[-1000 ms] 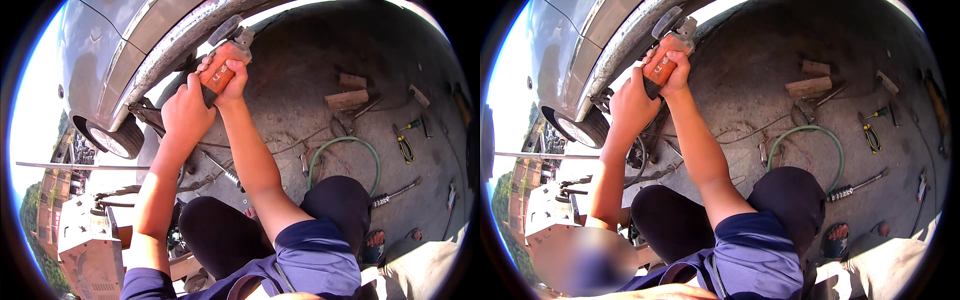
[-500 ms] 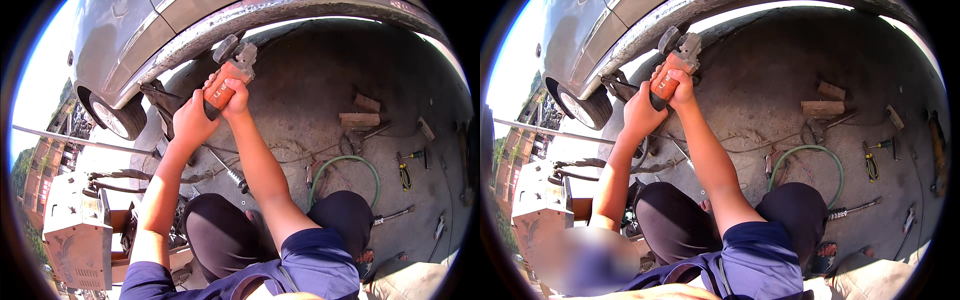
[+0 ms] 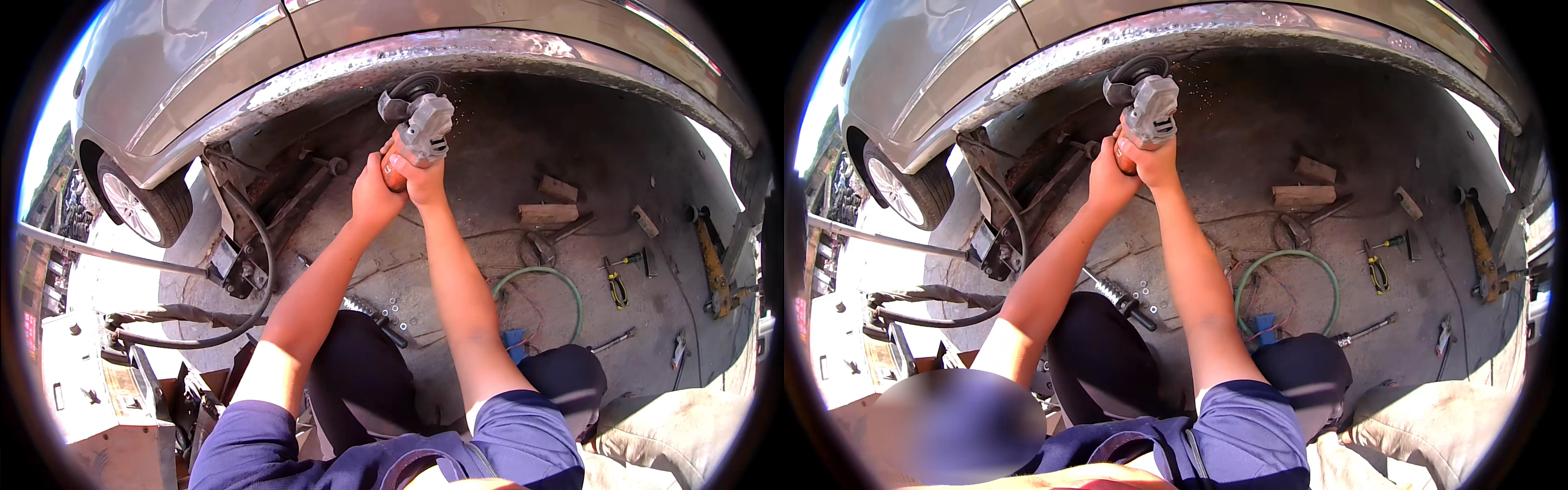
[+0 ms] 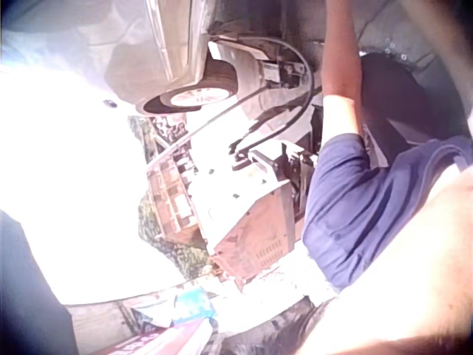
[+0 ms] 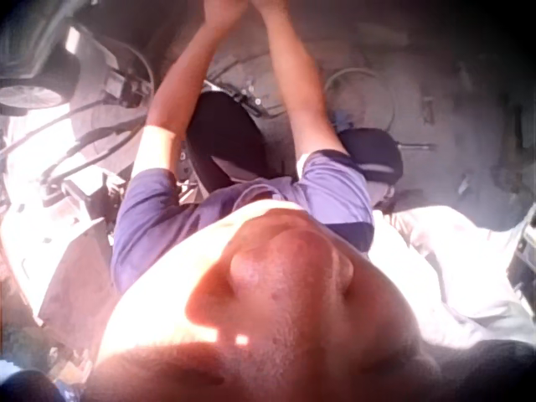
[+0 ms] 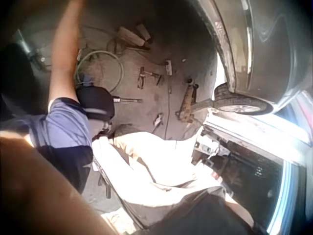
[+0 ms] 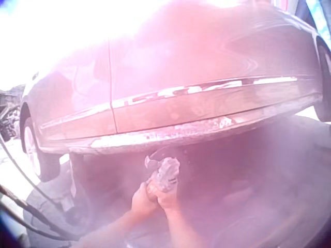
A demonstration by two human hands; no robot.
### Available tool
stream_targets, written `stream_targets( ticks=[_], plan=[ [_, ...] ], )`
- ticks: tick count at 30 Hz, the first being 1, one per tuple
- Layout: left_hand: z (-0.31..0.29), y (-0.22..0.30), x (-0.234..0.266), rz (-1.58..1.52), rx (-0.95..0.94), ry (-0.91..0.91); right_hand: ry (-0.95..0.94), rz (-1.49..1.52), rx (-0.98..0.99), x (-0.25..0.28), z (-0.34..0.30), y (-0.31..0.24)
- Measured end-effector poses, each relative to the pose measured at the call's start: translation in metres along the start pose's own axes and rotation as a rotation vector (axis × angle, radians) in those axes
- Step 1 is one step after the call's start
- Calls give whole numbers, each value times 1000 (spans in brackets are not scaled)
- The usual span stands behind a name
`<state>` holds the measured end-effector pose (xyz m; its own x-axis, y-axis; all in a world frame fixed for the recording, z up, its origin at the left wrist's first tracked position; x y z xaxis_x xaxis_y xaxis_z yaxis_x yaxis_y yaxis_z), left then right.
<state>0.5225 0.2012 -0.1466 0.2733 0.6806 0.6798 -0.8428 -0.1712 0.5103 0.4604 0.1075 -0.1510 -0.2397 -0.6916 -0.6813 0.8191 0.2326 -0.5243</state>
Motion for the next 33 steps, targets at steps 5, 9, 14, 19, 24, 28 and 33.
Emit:
stream_targets(
  ticks=[5, 9, 14, 19, 24, 28, 33],
  plan=[
    [7, 1, -8, -312, -43, -66, 193, -353, 92, 7, -2, -1],
    [19, 2, -14, -313, -104, -45, 193, -336, 109, 13, 7, -7],
    [3, -21, -30, -304, -111, 42, 205, -421, 61, 24, 3, 17],
    [13, -17, -44, -316, -173, 54, 207, -455, 97, 28, 1, 0],
    [13, -14, -53, -301, -184, 5, 201, -450, 121, 36, 5, -2],
    [18, -13, -57, -255, -224, 5, 187, -532, 197, 31, 7, -19],
    [10, -11, -56, -449, -162, 34, 199, -613, 151, 20, 2, -17]
  ],
)
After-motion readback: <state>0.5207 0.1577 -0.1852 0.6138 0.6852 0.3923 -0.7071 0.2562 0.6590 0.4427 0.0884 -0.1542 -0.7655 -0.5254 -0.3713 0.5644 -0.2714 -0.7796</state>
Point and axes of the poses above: each hand's wrist, its own z-axis towards the middle knuckle, its own x-axis out of the back of the hand, y = z × x, the point moved 3 cm from there along z, towards the middle knuckle, and after that the axes turned 7 degrees about -x, right-handed, at the moved point
